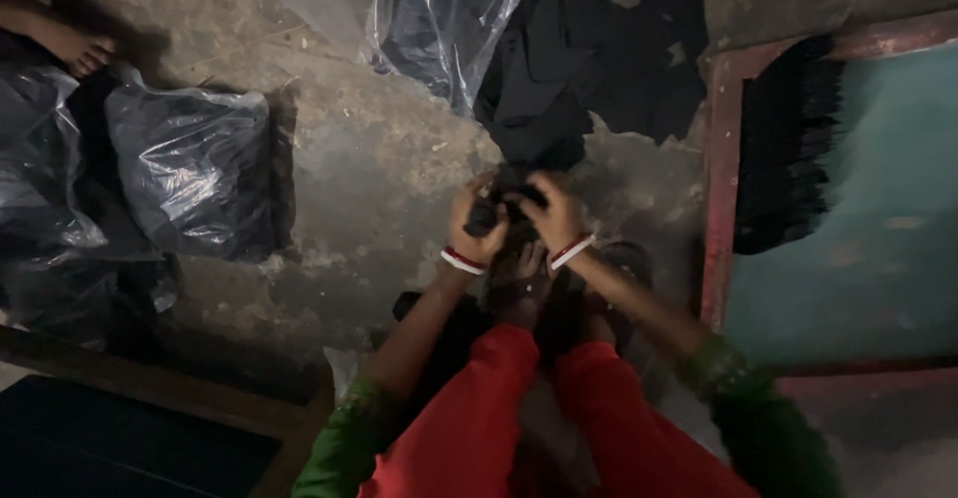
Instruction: The person is sorting and stacking black fabric pieces on the floor near a screen printing frame.
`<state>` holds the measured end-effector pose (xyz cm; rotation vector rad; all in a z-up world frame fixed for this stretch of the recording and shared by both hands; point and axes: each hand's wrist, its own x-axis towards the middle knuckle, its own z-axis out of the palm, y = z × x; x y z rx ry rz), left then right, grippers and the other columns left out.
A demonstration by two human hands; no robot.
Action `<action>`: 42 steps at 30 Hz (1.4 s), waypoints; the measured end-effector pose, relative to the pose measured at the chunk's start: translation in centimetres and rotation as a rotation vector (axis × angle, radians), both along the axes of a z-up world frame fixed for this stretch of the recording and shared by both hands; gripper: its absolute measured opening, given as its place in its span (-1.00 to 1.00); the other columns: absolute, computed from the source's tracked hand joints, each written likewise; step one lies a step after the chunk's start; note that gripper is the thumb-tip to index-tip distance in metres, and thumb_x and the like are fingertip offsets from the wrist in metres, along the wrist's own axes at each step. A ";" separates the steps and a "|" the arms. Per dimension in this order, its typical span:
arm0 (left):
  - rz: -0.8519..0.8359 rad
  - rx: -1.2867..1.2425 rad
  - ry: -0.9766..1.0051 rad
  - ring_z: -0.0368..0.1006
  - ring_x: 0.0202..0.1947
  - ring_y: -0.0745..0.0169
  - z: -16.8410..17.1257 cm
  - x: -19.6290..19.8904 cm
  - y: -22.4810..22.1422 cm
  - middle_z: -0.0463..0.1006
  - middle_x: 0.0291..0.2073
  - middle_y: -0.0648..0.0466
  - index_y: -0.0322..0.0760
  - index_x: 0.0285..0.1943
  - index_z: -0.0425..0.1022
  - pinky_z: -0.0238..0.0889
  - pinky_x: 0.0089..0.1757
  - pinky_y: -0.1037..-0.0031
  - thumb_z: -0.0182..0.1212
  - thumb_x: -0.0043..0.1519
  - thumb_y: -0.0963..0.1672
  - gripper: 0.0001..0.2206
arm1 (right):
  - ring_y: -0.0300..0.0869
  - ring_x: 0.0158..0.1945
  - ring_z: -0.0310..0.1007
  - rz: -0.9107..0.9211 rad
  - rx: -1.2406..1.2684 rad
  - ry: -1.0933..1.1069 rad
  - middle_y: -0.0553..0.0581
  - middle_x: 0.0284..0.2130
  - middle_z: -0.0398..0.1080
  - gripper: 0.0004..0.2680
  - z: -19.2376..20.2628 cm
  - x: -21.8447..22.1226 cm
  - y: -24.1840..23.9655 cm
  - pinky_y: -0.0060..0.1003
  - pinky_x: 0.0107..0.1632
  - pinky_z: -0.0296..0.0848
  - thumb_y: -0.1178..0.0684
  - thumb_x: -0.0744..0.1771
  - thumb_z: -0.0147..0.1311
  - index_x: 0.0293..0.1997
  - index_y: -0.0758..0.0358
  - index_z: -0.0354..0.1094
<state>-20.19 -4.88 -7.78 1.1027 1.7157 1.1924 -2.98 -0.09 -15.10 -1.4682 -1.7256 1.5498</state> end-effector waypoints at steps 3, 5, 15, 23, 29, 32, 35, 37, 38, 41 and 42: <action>-0.051 0.009 0.182 0.51 0.09 -0.24 -4.5 -1.3 -2.6 0.56 0.07 -0.24 -0.39 0.23 0.46 0.39 0.11 0.14 0.35 0.20 -0.11 -0.57 | 0.31 0.13 0.31 0.472 0.208 -0.104 0.55 0.14 0.30 -0.67 2.6 0.0 0.8 0.04 0.09 0.38 0.17 0.35 0.06 0.26 0.49 0.25; -0.132 0.086 0.215 0.51 0.08 -0.27 -3.1 -1.3 -2.4 0.55 0.08 -0.26 -0.37 0.25 0.44 0.39 0.09 0.12 0.35 0.19 -0.10 -0.54 | 0.27 0.16 0.31 0.661 0.297 -0.173 0.45 0.09 0.32 -0.74 2.7 1.1 0.9 0.07 0.18 0.35 0.12 0.37 0.04 0.17 0.42 0.27; 0.024 -0.197 0.127 0.62 -0.18 -0.21 -4.7 1.0 -2.2 0.62 -0.11 -0.21 -0.36 0.23 0.38 0.48 -0.22 0.19 0.53 0.03 0.04 -0.34 | 0.04 -0.03 0.47 0.839 0.295 -0.285 0.18 -0.11 0.46 -0.87 -2.4 4.2 3.8 -0.02 0.01 0.49 0.10 0.37 0.07 0.00 0.17 0.43; -0.163 -0.150 0.376 0.52 -0.16 -0.31 -4.1 1.4 0.4 0.59 -0.18 -0.21 -0.34 0.02 0.51 0.42 -0.13 0.09 0.56 -0.03 -0.03 -0.49 | -0.09 0.20 0.34 0.851 1.008 -0.566 0.10 0.24 0.37 -0.67 9.2 -1.5 15.4 -0.14 0.14 0.40 0.11 0.27 0.02 0.17 0.23 0.40; -0.249 -0.030 0.392 0.47 -0.08 -0.39 -6.5 1.2 -0.5 0.54 -0.05 -0.31 -0.46 0.11 0.41 0.39 -0.07 0.04 0.53 -0.04 -0.05 -0.40 | -0.03 0.24 0.32 1.030 0.762 -0.607 0.14 0.17 0.40 -0.73 8.3 -0.5 17.0 -0.16 0.19 0.40 0.11 0.32 0.04 0.14 0.28 0.42; -0.279 -0.079 0.388 0.46 -0.03 -0.40 -7.0 0.6 -0.7 0.53 -0.04 -0.29 -0.43 0.12 0.41 0.38 -0.04 0.02 0.54 0.00 -0.05 -0.43 | -0.01 0.27 0.31 0.981 0.629 -0.582 0.15 0.12 0.41 -0.72 9.4 0.0 17.3 -0.14 0.21 0.39 0.08 0.32 0.12 0.15 0.29 0.42; -0.250 -0.068 0.412 0.44 -0.01 -0.41 -8.2 0.1 -1.0 0.51 -0.03 -0.31 -0.42 0.13 0.41 0.37 -0.03 0.00 0.53 0.01 -0.04 -0.42 | 0.01 0.24 0.31 0.874 0.576 -0.506 0.18 0.11 0.42 -0.66 9.3 1.2 17.3 -0.11 0.22 0.37 0.03 0.31 0.20 0.19 0.31 0.40; -0.205 0.020 0.452 0.43 0.00 -0.43 -8.8 -0.2 -1.0 0.49 0.00 -0.34 -0.45 0.17 0.38 0.36 -0.03 0.00 0.52 0.01 -0.03 -0.38 | 0.02 0.22 0.31 0.822 0.572 -0.456 0.19 0.10 0.43 -0.63 9.3 1.5 17.3 -0.11 0.23 0.35 0.01 0.31 0.23 0.23 0.33 0.39; -0.174 0.031 0.472 0.41 -0.01 -0.45 -9.0 -0.3 -1.0 0.49 -0.01 -0.35 -0.45 0.15 0.38 0.34 -0.04 -0.02 0.51 0.00 -0.03 -0.39 | 0.02 0.21 0.32 0.812 0.564 -0.446 0.19 0.09 0.44 -0.62 9.4 1.4 17.2 -0.12 0.24 0.36 0.01 0.31 0.23 0.25 0.33 0.37; -0.150 0.057 0.473 0.39 0.00 -0.44 -8.2 -0.8 0.0 0.48 -0.01 -0.34 -0.44 0.14 0.39 0.32 -0.01 -0.04 0.50 0.02 -0.04 -0.42 | 0.01 0.21 0.34 0.826 0.555 -0.468 0.18 0.07 0.46 -0.61 10.3 0.7 17.2 -0.14 0.25 0.36 0.01 0.32 0.22 0.27 0.32 0.37; -0.155 0.067 0.452 0.39 0.02 -0.42 -7.7 -0.9 0.4 0.49 -0.01 -0.31 -0.42 0.15 0.39 0.32 0.03 -0.05 0.48 0.04 -0.05 -0.44 | 0.00 0.20 0.34 0.854 0.549 -0.498 0.18 0.06 0.47 -0.62 10.6 0.5 17.1 -0.14 0.25 0.36 0.02 0.32 0.22 0.27 0.31 0.37</action>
